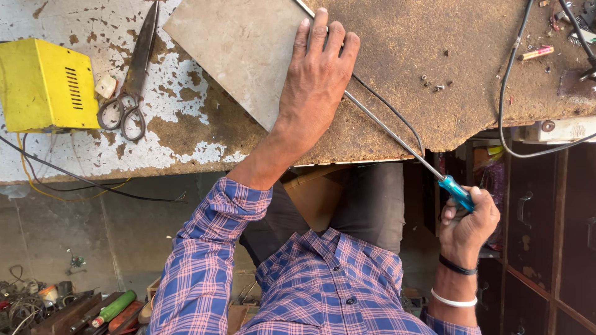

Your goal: The person twists and connects wires, then uses a screwdriver to remove screws from a metal box. They open the box to reveal internal circuitry and continue manipulating wires inside.

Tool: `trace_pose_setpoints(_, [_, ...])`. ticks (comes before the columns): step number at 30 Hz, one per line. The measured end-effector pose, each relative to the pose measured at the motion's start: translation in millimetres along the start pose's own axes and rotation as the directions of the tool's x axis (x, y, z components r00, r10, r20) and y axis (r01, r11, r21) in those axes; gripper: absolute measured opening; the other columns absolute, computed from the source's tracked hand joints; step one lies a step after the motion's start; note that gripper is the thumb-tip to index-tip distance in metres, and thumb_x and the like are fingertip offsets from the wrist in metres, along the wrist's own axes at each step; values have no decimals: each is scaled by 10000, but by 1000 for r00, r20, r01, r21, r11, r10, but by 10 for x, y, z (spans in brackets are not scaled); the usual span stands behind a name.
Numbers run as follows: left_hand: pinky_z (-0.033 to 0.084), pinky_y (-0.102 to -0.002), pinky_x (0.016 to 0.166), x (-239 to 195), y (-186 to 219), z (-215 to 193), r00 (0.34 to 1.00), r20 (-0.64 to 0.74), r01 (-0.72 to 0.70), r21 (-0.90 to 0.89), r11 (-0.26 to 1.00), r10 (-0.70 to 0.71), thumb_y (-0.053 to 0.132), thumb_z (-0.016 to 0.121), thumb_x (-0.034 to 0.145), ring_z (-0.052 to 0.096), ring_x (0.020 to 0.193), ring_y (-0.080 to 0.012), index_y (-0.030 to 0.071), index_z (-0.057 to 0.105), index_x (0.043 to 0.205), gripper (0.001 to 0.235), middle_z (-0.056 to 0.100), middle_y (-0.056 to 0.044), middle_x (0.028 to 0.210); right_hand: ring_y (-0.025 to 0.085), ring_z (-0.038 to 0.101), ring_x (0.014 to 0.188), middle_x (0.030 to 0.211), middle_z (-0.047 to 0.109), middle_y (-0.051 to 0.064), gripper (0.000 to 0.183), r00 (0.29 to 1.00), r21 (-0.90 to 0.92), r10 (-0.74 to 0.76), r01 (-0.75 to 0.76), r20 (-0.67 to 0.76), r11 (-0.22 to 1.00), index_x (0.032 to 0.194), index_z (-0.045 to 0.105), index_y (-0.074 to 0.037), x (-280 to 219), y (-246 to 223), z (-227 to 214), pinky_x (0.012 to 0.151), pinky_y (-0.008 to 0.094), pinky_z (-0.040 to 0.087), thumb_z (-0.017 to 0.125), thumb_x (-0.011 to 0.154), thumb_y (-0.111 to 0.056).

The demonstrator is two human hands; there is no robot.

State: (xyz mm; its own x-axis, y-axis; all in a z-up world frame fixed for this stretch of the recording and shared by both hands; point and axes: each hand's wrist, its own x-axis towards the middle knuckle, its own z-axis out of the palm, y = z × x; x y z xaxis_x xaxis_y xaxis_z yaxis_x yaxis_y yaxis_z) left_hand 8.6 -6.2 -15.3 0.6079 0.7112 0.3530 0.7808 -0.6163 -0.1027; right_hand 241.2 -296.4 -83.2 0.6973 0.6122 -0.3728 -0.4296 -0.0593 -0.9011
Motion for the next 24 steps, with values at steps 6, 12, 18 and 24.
trace_pose_setpoints(6, [311,-480,1274,-24,-19,34,1000,-1,-13,6,1000,13,-32,821,802,422,1438,-365,69,576,1361,619,564,-154,1363,156,533,517,729,608,97,230,1000,-17,-4,4,12,1000,945,624,0,29,38,-34,417,251,393,573,1079,-179])
trace_pose_setpoints(12, [334,-484,1229,117,-20,-166,1000,3,-15,-6,1000,15,-19,797,794,460,1381,-390,22,572,1297,553,573,-190,1321,158,566,614,803,623,113,223,991,-54,-91,96,95,994,1024,619,7,11,-48,-50,536,264,449,609,1129,-189])
trace_pose_setpoints(18, [391,-502,1207,83,-22,-432,1000,23,-16,-89,996,18,5,749,868,493,1379,-393,-3,581,1252,418,582,-210,1282,144,582,617,817,630,93,239,992,-208,-82,100,96,973,1048,620,-16,-3,-64,-32,519,258,472,574,1106,-243])
trace_pose_setpoints(24, [390,-492,1158,84,-67,-358,999,29,-34,30,999,33,46,666,825,497,1331,-375,47,586,1244,426,585,-180,1272,125,440,503,660,524,48,485,984,-396,149,-100,93,913,992,645,13,-3,-343,-179,425,241,322,486,1139,-421])
